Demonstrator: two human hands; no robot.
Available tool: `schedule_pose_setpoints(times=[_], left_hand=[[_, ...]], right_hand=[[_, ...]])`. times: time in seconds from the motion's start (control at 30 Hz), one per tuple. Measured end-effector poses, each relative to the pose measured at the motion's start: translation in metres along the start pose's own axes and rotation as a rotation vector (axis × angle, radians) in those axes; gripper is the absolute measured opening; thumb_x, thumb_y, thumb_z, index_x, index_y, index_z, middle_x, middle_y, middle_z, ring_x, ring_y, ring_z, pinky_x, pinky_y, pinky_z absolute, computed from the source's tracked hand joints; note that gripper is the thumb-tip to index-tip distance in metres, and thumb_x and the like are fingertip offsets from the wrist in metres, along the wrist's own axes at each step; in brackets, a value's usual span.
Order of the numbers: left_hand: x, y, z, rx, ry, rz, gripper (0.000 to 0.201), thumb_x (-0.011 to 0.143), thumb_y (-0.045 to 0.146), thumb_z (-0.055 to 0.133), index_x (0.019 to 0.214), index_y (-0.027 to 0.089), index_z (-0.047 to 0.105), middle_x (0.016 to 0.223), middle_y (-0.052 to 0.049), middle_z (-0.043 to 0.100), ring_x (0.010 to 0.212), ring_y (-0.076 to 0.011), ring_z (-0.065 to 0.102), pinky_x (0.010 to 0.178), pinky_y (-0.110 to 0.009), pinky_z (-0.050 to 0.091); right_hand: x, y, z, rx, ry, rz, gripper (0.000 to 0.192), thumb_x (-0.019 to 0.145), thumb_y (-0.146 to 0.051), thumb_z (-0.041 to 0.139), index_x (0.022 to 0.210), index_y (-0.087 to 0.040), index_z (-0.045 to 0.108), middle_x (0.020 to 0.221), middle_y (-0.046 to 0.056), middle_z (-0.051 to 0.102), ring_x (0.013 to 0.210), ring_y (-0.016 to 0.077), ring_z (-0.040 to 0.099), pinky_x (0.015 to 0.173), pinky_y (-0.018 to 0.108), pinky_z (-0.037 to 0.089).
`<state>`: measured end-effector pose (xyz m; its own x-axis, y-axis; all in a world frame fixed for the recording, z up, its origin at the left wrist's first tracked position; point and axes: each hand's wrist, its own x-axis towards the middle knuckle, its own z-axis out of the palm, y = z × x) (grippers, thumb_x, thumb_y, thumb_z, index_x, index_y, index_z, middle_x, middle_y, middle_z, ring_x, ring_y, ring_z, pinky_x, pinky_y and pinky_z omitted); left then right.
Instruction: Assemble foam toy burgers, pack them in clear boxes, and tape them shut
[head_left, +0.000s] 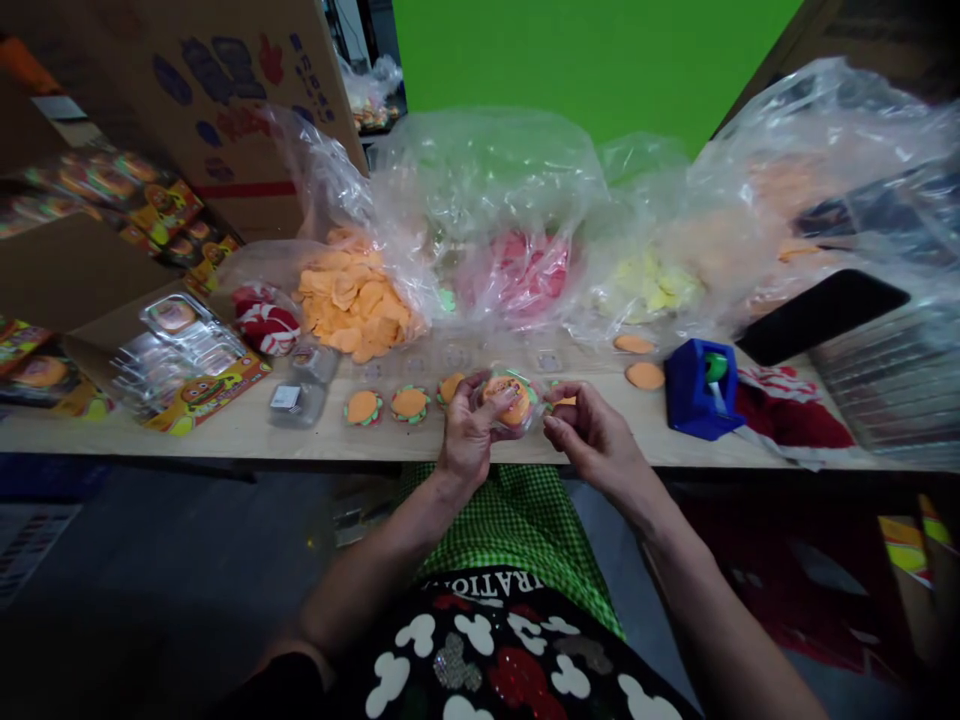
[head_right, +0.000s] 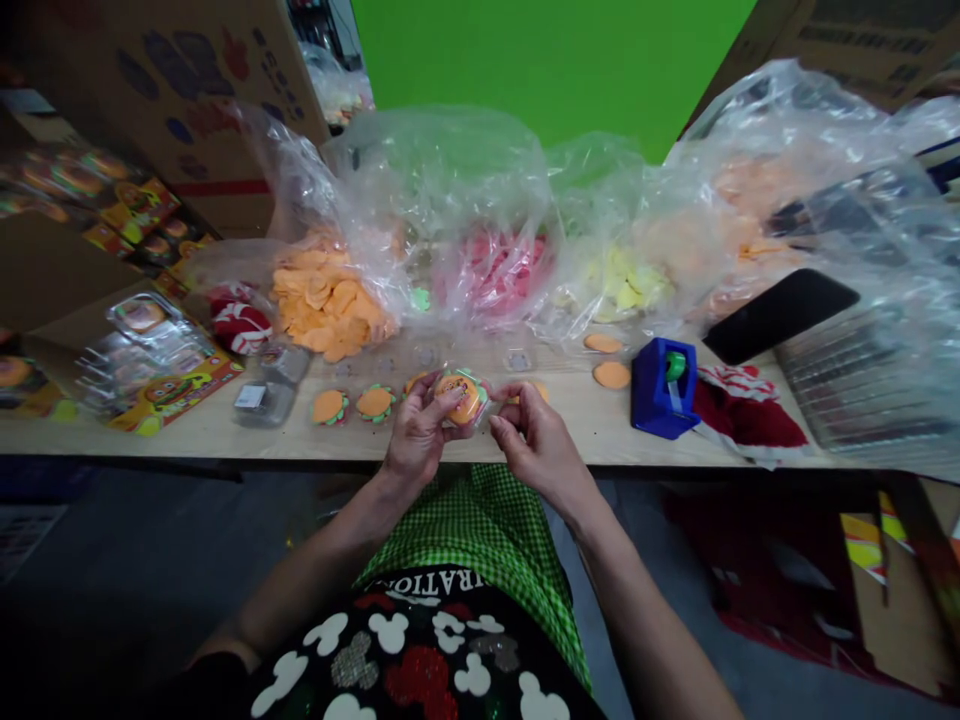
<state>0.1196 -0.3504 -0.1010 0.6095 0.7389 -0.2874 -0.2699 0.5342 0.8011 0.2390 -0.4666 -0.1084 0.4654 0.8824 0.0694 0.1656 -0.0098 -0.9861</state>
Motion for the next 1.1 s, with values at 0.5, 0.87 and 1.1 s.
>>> schedule_pose_setpoints(times=[0.5,0.87,1.1], left_hand=[[-0.005,-0.004,0.001,-0.059,0.001,-0.005,0.065,0.062,0.034,0.091,0.115,0.021,0.055,0.096,-0.002,0.069,0.070,-0.0143,0.066,0.060,-0.025,0.053],[-0.014,-0.006,0.008,-0.454,-0.128,-0.447,0.024,0.081,0.026,0.074,0.102,0.015,0.069,0.101,-0.007,0.073,0.077,-0.0134,0.067,0.058,-0.019,0.054],[-0.015,-0.012,0.009,-0.439,-0.195,-0.328,0.033,0.075,0.026,0.082,0.104,0.020,0.068,0.112,-0.003,0.072,0.085,-0.0118,0.067,0.068,-0.019,0.054]], right_hand=[[0.011,0.015,0.002,-0.005,0.070,0.062,0.040,0.087,-0.054,0.067,0.093,-0.025,0.040,0.068,-0.007,0.044,0.057,0.0123,0.041,0.052,0.024,0.033],[0.005,0.016,0.019,-0.254,0.224,-0.295,0.058,0.101,-0.064,0.026,0.147,-0.029,0.034,0.140,0.012,0.043,0.127,0.0303,0.048,0.110,0.051,0.039],[0.004,0.017,0.021,-0.164,0.161,-0.220,0.060,0.101,-0.051,0.037,0.155,-0.028,0.027,0.159,0.008,0.034,0.147,0.0297,0.031,0.119,0.053,0.031]])
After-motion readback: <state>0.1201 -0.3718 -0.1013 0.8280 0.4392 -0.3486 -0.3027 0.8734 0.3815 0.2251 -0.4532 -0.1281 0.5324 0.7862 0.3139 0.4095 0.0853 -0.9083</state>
